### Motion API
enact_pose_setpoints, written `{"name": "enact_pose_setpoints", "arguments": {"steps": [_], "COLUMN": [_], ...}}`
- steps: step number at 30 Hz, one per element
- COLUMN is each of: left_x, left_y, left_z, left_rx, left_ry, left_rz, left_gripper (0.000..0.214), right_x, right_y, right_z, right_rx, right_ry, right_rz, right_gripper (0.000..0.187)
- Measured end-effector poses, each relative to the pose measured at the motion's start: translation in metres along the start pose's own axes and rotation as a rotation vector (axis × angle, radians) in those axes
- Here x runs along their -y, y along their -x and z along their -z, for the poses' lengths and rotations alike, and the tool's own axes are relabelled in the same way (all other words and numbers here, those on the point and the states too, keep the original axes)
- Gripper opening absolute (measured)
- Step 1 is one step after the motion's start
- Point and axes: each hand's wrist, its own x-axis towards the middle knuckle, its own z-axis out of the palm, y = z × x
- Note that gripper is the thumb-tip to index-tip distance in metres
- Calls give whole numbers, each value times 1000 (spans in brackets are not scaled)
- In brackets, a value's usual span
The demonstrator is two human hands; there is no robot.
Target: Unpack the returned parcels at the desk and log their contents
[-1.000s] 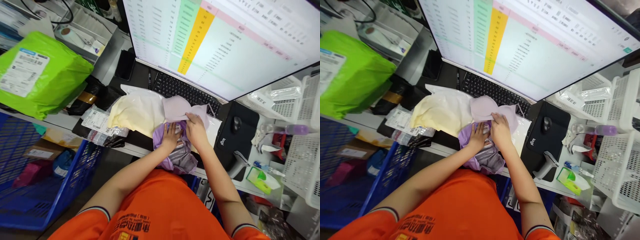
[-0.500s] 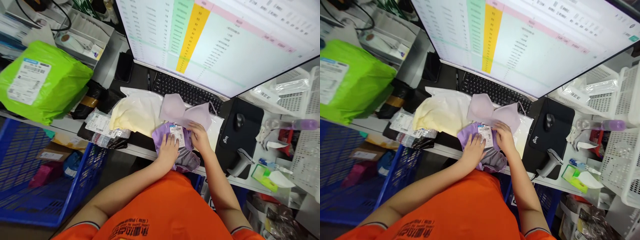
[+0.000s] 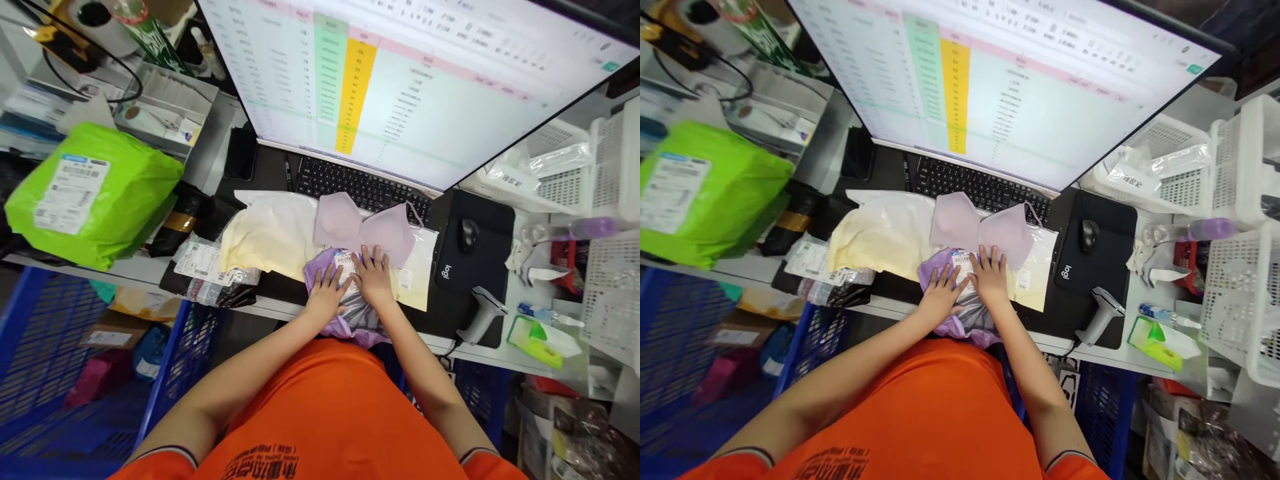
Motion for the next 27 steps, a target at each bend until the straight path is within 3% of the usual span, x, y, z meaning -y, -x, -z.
{"name": "enact_pose_setpoints", "arguments": {"steps": [5,8,12,14,16,19,22,24,27], "left_x": [-12,7,60,91,121,170,218,243,262], "left_y": [26,57,110,133,152,174,191,198,204], "left_z": [41,63,69,63,52,35,22,19,25], "left_rx": [-152,-347,-592,-648,-677,-787,-941,-955,-918], "left_ry": [54,111,125,96,74,183,546,886,1337], "left_rz": [-94,-84,179,368,561,882,1131,1108,903], "left_gripper": [68,52,34,40,61,84,74,66,64], "right_x": [21,34,44,47,51,60,80,103,156], "right_y": [35,54,68,69,65,45,7,-28,-96], "right_z": [30,39,36,31,27,28,45,64,93], "right_rx": [-101,-186,-209,-222,-231,-222,-187,-161,-86], "right_ry": [-103,-201,-265,-271,-275,-281,-306,-341,-381], "right_rz": [19,88,149,147,148,189,246,268,248], "right_gripper": [46,41,37,35,32,31,31,32,33]}}
